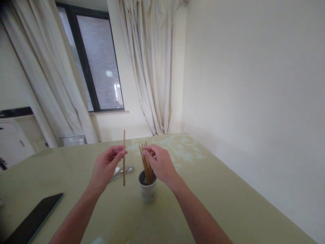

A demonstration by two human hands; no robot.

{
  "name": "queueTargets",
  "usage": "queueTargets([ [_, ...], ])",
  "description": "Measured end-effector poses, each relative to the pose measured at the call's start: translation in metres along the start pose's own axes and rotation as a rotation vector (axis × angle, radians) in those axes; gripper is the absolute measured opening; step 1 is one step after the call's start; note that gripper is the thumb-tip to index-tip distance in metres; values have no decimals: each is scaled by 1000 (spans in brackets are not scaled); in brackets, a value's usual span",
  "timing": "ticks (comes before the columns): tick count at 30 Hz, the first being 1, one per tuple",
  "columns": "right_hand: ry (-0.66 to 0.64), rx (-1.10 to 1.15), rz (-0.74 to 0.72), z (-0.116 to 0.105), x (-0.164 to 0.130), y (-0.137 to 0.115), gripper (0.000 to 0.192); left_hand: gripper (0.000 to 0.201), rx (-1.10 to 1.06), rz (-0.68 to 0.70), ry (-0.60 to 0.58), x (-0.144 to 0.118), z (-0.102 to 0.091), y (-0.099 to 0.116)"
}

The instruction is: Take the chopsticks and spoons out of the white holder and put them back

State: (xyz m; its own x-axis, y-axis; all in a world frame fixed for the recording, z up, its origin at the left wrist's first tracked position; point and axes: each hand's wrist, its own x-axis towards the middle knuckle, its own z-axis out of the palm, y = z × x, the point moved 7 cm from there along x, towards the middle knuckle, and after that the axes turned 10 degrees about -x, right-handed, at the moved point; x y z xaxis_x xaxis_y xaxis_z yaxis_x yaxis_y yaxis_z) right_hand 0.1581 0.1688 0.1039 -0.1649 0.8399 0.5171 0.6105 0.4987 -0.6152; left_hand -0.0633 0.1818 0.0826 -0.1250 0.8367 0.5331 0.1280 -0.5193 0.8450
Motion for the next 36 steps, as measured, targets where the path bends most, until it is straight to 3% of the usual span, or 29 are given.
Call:
queueTargets([
  [5, -100, 245, -83, 6, -9, -30, 19, 25, -267, 76, -22, -15, 23, 43],
  [10, -85, 240, -114, 3, -11, -38, 13, 24, -278, 91, 4, -23, 30, 52],
  [14, -57, 145, -121, 6, -9, -32, 14, 28, -262, 33, -12, -20, 33, 35],
  [18, -101, 61, -63, 19, -5, -14, 12, 33, -180, -62, -61, -17, 38, 0],
  [25, 29, -179, 79, 11, 4, 24, 7, 32, -77, -224, -162, -22, 53, -55],
  [27, -8, -232, 137, 14, 5, 35, 5, 31, -28, -215, -192, -24, 57, -59],
  [31, -162, -249, 166, 28, 3, 49, 18, 32, 70, -166, -172, -27, 60, -56],
  [36, -243, -285, 134, 37, 1, 51, 7, 33, 55, -155, -224, -28, 65, -53],
])
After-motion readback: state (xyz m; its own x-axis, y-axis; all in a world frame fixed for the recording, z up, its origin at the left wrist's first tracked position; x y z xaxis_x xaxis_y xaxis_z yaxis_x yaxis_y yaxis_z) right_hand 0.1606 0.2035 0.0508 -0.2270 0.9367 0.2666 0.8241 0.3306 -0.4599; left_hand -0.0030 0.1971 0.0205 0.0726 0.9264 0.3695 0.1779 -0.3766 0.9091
